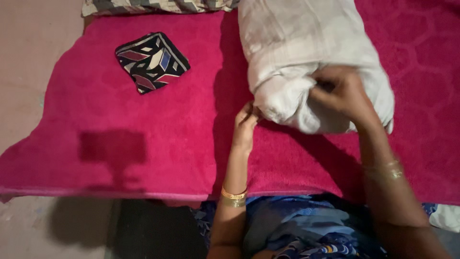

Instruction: The person is fluffing a white pillow on a bed with a pink sheet. They repeatedly squeeze, twist, and pat the pillow to distribute the filling evenly.

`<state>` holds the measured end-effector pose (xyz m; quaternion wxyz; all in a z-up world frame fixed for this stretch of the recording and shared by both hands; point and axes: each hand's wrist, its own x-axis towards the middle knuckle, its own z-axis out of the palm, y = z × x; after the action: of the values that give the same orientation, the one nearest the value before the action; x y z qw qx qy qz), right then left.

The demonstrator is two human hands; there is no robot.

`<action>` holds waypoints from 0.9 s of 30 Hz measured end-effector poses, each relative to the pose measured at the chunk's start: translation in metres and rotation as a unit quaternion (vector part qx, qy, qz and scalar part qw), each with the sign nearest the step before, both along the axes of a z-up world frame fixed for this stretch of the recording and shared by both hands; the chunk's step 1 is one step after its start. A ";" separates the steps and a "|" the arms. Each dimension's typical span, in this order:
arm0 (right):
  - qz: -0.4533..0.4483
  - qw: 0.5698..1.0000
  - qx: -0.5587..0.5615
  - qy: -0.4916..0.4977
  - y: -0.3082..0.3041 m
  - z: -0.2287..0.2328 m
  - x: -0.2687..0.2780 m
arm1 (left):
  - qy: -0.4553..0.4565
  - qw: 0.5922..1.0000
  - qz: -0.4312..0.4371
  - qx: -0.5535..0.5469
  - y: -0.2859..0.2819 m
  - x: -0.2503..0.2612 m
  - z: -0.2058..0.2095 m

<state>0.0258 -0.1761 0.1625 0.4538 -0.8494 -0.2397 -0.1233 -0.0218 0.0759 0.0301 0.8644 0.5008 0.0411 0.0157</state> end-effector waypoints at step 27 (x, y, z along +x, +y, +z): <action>-0.176 0.964 0.070 -0.185 0.012 -0.045 0.007 | -0.186 0.964 -0.133 0.134 0.011 0.044 -0.009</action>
<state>0.0326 -0.1646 0.1177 0.4310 -0.8067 -0.1570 -0.3727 0.0224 0.0873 0.0208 0.7759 0.6014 -0.1903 -0.0014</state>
